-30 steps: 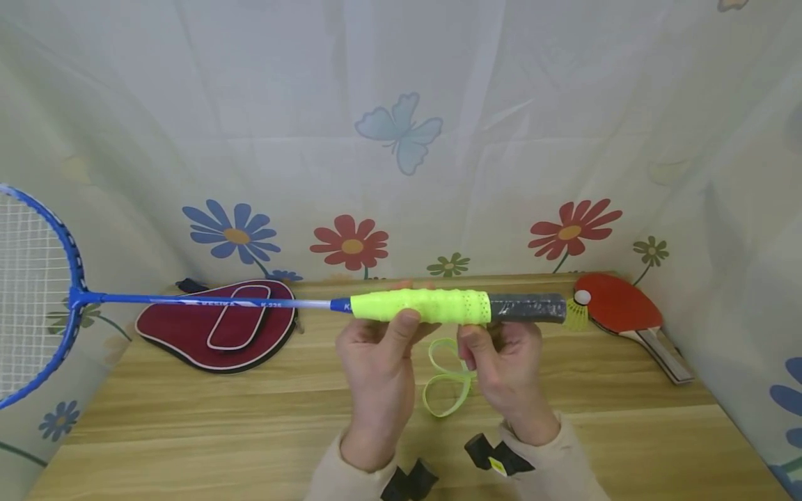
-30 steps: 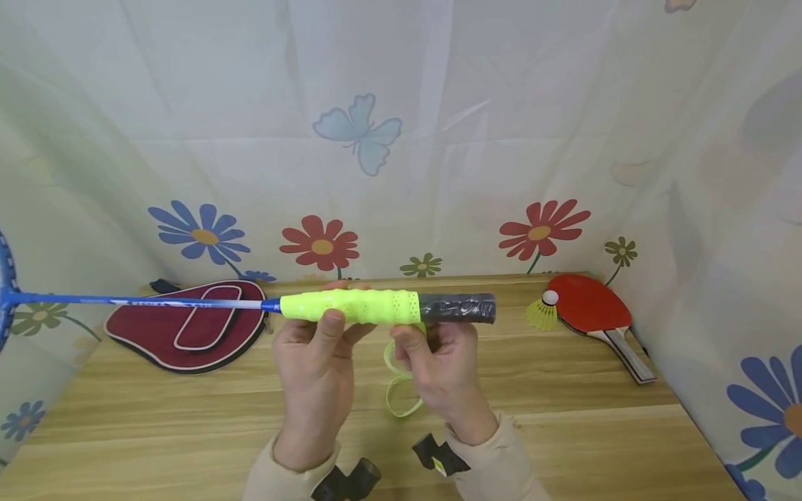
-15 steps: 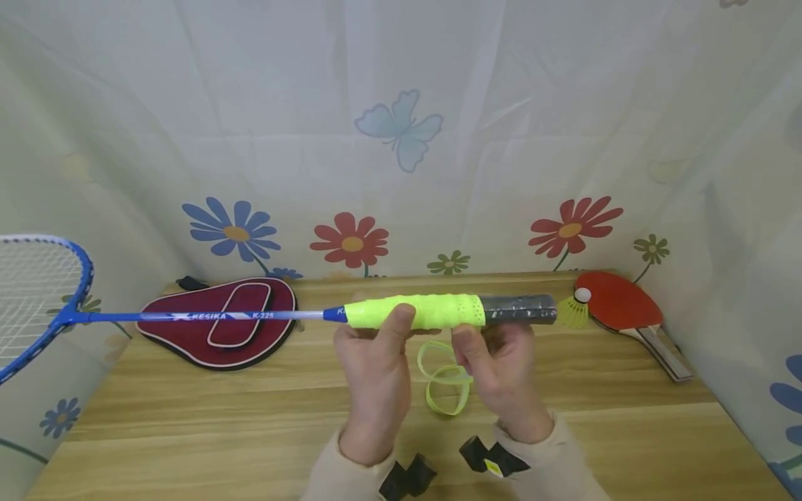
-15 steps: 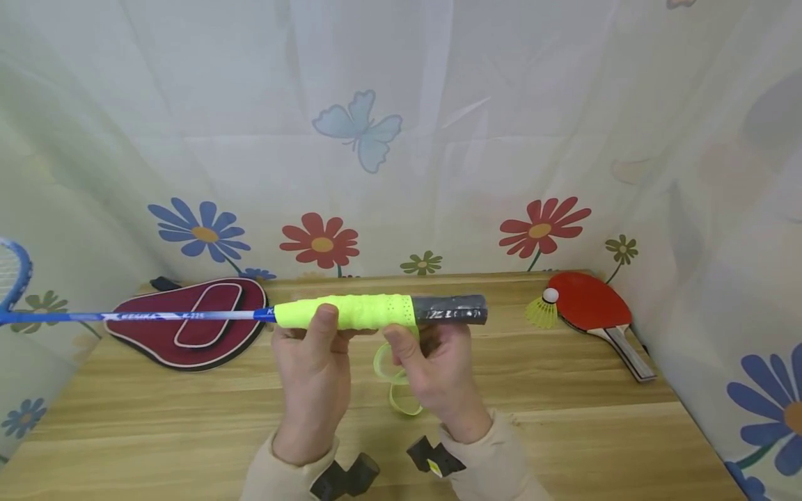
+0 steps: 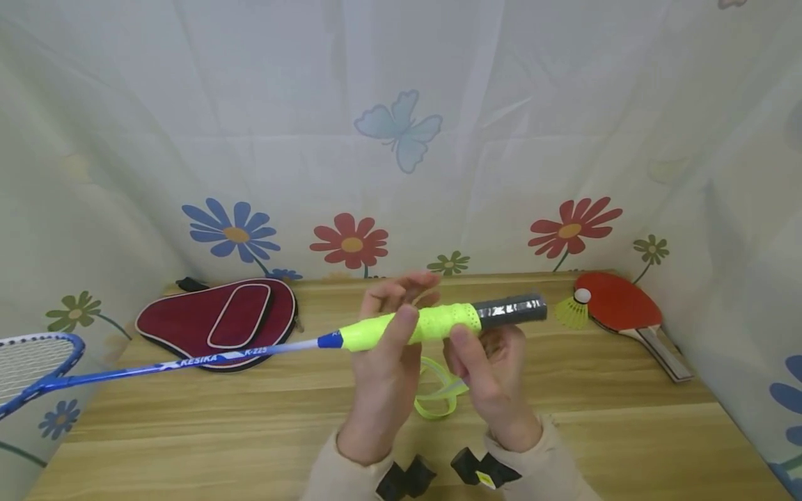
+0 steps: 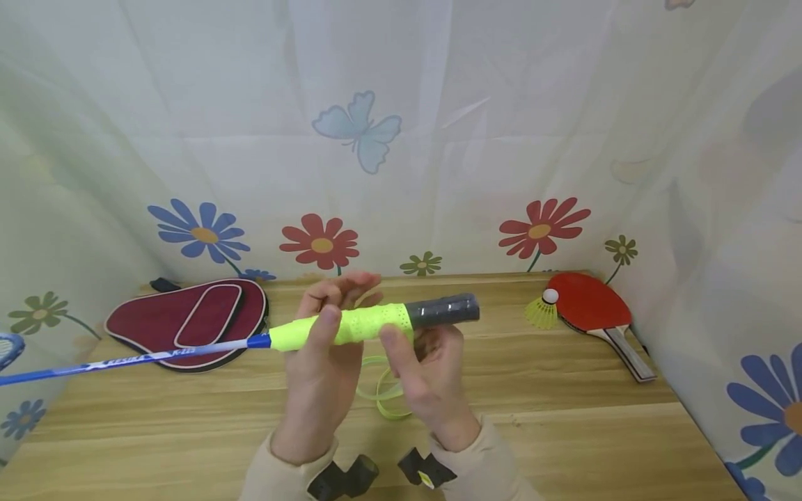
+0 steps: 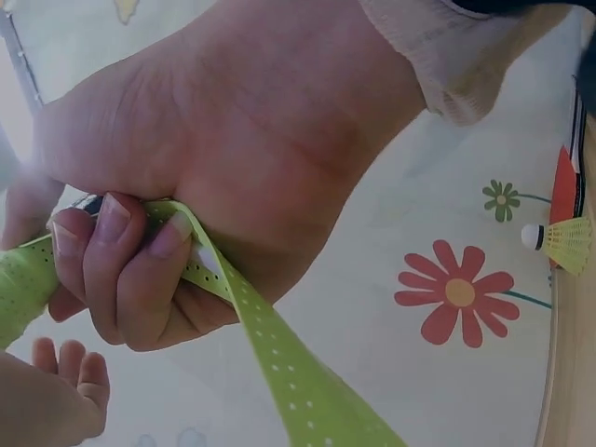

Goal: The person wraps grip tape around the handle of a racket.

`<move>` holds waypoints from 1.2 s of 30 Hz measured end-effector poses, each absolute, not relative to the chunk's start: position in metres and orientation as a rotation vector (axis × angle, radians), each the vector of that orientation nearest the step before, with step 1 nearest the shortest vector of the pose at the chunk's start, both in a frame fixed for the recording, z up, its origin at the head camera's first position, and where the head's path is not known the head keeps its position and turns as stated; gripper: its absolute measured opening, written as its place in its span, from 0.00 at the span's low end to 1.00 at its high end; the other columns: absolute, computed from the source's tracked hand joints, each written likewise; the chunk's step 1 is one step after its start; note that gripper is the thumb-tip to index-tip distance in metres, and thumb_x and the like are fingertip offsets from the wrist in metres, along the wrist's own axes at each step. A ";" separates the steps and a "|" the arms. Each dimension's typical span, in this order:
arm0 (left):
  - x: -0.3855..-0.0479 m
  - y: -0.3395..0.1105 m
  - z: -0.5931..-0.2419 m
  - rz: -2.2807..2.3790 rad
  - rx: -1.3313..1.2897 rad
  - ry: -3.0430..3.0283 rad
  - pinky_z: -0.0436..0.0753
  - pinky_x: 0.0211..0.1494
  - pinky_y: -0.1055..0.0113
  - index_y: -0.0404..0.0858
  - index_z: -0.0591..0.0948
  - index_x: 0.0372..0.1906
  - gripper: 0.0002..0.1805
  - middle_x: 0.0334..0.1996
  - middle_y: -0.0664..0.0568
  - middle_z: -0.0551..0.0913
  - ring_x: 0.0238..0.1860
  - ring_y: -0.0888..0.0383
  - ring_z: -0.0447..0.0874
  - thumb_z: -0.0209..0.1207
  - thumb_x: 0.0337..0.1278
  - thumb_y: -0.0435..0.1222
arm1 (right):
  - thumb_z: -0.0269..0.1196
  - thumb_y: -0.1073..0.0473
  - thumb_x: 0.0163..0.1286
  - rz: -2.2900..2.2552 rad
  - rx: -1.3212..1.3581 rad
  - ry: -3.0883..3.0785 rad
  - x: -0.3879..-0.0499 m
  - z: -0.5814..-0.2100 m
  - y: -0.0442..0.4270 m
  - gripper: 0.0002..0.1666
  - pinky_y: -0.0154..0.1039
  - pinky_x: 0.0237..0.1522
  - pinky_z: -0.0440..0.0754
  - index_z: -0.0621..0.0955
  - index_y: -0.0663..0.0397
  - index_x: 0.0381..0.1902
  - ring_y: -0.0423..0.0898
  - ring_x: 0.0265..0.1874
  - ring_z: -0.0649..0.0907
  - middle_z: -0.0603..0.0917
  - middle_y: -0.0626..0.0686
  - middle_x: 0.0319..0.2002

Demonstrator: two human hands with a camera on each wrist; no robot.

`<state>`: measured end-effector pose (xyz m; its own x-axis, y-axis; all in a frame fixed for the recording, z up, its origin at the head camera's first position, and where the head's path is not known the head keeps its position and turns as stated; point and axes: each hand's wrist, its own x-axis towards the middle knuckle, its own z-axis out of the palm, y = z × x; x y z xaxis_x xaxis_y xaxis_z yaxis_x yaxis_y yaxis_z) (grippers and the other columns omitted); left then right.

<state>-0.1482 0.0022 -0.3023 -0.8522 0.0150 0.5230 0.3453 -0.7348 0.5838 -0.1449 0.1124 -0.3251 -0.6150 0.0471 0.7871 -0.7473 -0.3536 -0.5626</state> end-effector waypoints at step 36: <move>-0.147 -0.012 -0.294 -2.589 -0.833 -1.055 0.78 0.59 0.48 0.37 0.72 0.47 0.09 0.46 0.42 0.85 0.55 0.35 0.79 0.55 0.66 0.26 | 0.53 0.61 0.76 1.848 0.787 -1.639 -0.152 -0.331 0.121 0.17 0.31 0.06 0.62 0.76 0.75 0.36 0.42 0.09 0.66 0.70 0.53 0.13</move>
